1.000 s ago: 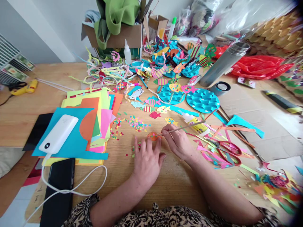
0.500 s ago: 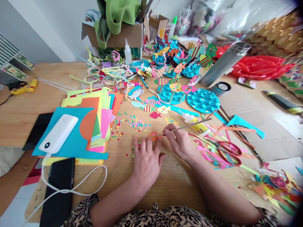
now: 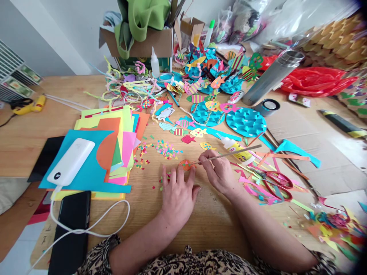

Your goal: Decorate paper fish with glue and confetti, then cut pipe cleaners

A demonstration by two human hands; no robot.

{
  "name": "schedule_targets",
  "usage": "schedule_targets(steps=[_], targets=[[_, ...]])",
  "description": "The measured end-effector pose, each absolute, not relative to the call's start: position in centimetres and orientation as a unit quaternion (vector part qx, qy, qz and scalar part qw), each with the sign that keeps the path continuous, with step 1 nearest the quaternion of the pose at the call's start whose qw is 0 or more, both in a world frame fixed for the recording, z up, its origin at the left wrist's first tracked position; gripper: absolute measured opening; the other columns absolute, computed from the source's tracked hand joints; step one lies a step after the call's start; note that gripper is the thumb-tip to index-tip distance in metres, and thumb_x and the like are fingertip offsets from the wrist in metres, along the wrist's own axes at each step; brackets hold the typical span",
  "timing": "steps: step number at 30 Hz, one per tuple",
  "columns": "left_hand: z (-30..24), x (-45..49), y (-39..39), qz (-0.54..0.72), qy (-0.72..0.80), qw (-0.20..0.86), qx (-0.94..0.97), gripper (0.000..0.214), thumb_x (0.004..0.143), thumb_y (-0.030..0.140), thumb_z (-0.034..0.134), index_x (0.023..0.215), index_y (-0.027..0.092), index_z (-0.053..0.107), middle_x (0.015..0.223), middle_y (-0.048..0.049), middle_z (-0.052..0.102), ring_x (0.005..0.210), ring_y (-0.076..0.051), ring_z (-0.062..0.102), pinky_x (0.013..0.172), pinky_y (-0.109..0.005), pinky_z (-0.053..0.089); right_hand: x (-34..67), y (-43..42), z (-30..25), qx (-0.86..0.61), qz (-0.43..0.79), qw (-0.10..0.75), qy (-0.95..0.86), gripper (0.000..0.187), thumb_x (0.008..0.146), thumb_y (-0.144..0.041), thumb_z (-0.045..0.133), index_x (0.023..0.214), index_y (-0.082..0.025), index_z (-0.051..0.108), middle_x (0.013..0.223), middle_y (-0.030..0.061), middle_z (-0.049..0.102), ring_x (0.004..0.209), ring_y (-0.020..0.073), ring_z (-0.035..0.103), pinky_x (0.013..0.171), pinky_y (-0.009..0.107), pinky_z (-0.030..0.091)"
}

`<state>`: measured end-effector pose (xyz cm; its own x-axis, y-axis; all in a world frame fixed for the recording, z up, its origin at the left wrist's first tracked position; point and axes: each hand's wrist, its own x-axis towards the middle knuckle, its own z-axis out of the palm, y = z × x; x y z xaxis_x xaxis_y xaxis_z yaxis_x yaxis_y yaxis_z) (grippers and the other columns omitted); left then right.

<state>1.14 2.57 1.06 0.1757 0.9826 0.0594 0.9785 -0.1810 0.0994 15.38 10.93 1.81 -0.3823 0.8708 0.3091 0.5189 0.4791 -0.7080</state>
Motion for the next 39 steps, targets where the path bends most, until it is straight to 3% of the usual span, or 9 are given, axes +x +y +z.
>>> schedule_targets(steps=[21, 39], targets=[[0.93, 1.15, 2.57, 0.063, 0.637, 0.013, 0.768, 0.052, 0.09, 0.049, 0.054, 0.137, 0.026, 0.05, 0.129, -0.013, 0.053, 0.113, -0.03, 0.049, 0.111, -0.063, 0.026, 15.07, 11.01, 1.78, -0.36, 0.197, 0.291, -0.864, 0.017, 0.095, -0.014, 0.037, 0.082, -0.021, 0.046, 0.079, 0.006, 0.058, 0.071, 0.019, 0.051, 0.066, 0.033, 0.041], [1.01, 1.25, 2.72, 0.063, 0.641, 0.024, 0.765, 0.056, 0.09, 0.049, 0.054, 0.14, 0.025, 0.047, 0.128, -0.013, 0.052, 0.116, -0.03, 0.048, 0.112, -0.063, 0.024, 15.11, 11.03, 1.55, -0.409, 0.246, 0.326, -0.816, 0.016, 0.097, -0.02, 0.041, 0.083, -0.021, 0.048, 0.074, 0.0027, 0.056, 0.068, 0.0165, 0.053, 0.064, 0.03, 0.04]])
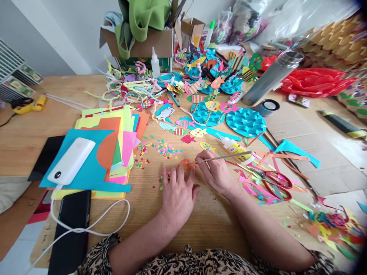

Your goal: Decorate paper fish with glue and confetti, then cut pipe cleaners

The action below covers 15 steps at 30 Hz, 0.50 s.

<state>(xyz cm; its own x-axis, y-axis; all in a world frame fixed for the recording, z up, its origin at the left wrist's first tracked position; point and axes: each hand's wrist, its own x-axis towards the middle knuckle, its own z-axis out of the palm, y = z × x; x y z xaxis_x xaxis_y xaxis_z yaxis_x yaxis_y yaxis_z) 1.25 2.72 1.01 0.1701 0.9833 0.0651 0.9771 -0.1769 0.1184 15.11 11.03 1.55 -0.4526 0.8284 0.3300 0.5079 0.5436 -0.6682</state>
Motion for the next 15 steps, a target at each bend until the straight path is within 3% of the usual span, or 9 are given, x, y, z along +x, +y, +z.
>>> schedule_targets(steps=[15], targets=[[0.86, 1.17, 2.6, 0.065, 0.636, 0.019, 0.769, 0.057, 0.089, 0.05, 0.056, 0.14, 0.026, 0.048, 0.127, -0.0132, 0.054, 0.114, -0.03, 0.049, 0.112, -0.063, 0.025, 15.29, 10.91, 1.74, -0.434, 0.251, 0.344, -0.794, 0.021, 0.097, -0.022, 0.04, 0.079, -0.021, 0.051, 0.072, 0.0031, 0.059, 0.066, 0.0166, 0.056, 0.062, 0.029, 0.042]])
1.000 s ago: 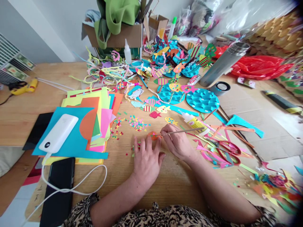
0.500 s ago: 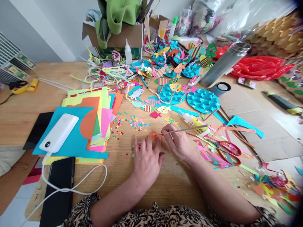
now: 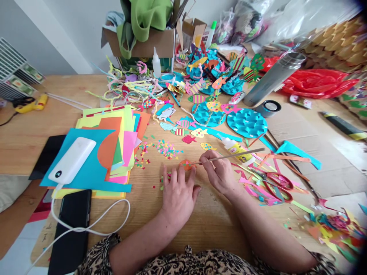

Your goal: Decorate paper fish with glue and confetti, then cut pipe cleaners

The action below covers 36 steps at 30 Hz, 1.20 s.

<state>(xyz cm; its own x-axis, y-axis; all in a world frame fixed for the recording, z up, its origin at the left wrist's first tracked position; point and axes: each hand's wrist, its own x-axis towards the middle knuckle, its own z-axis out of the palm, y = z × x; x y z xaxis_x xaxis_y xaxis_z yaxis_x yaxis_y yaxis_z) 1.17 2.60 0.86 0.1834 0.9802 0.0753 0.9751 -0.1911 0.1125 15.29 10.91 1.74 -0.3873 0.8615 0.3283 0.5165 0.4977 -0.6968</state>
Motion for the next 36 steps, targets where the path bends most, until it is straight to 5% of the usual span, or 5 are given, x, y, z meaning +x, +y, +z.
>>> schedule_targets(steps=[20, 36], targets=[[0.8, 1.1, 2.5, 0.061, 0.637, 0.014, 0.768, 0.055, 0.09, 0.05, 0.053, 0.139, 0.025, 0.047, 0.127, -0.0127, 0.054, 0.111, -0.029, 0.05, 0.112, -0.063, 0.025, 14.2, 11.2, 2.1, -0.454, 0.303, 0.365, -0.755, 0.026, 0.099, -0.031, 0.041, 0.077, -0.021, 0.052, 0.076, 0.0036, 0.061, 0.067, 0.0166, 0.062, 0.061, 0.03, 0.047], [0.5, 1.2, 2.6, 0.07, 0.643, 0.027, 0.762, 0.055, 0.089, 0.052, 0.054, 0.137, 0.025, 0.049, 0.128, -0.0119, 0.052, 0.115, -0.029, 0.047, 0.112, -0.064, 0.022, 9.4, 16.3, 3.1, -0.433, 0.234, 0.349, -0.798, 0.027, 0.097, -0.034, 0.043, 0.074, -0.022, 0.049, 0.068, 0.0038, 0.061, 0.06, 0.0166, 0.057, 0.057, 0.028, 0.041]])
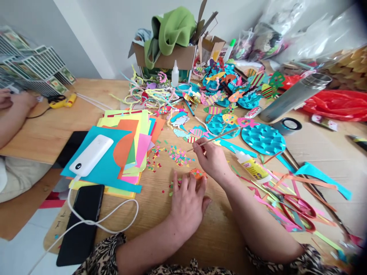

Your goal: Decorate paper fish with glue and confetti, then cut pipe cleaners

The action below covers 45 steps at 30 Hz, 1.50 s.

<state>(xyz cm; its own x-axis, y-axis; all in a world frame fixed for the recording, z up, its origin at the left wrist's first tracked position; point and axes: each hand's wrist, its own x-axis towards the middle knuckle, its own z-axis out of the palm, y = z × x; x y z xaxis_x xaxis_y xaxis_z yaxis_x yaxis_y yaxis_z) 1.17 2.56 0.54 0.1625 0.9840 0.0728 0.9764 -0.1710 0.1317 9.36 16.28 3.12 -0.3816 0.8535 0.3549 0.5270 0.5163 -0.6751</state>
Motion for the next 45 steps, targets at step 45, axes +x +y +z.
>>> schedule_targets(steps=[45], targets=[[0.3, 1.2, 2.4, 0.075, 0.644, 0.02, 0.761, 0.057, 0.088, 0.053, 0.055, 0.137, 0.024, 0.05, 0.125, -0.0121, 0.053, 0.113, -0.029, 0.048, 0.112, -0.063, 0.024, 8.4, 16.6, 1.0, -0.44, 0.256, 0.361, -0.781, 0.014, 0.092, -0.025, 0.049, 0.084, -0.021, 0.059, 0.082, 0.0059, 0.069, 0.079, 0.0211, 0.065, 0.069, 0.03, 0.047]])
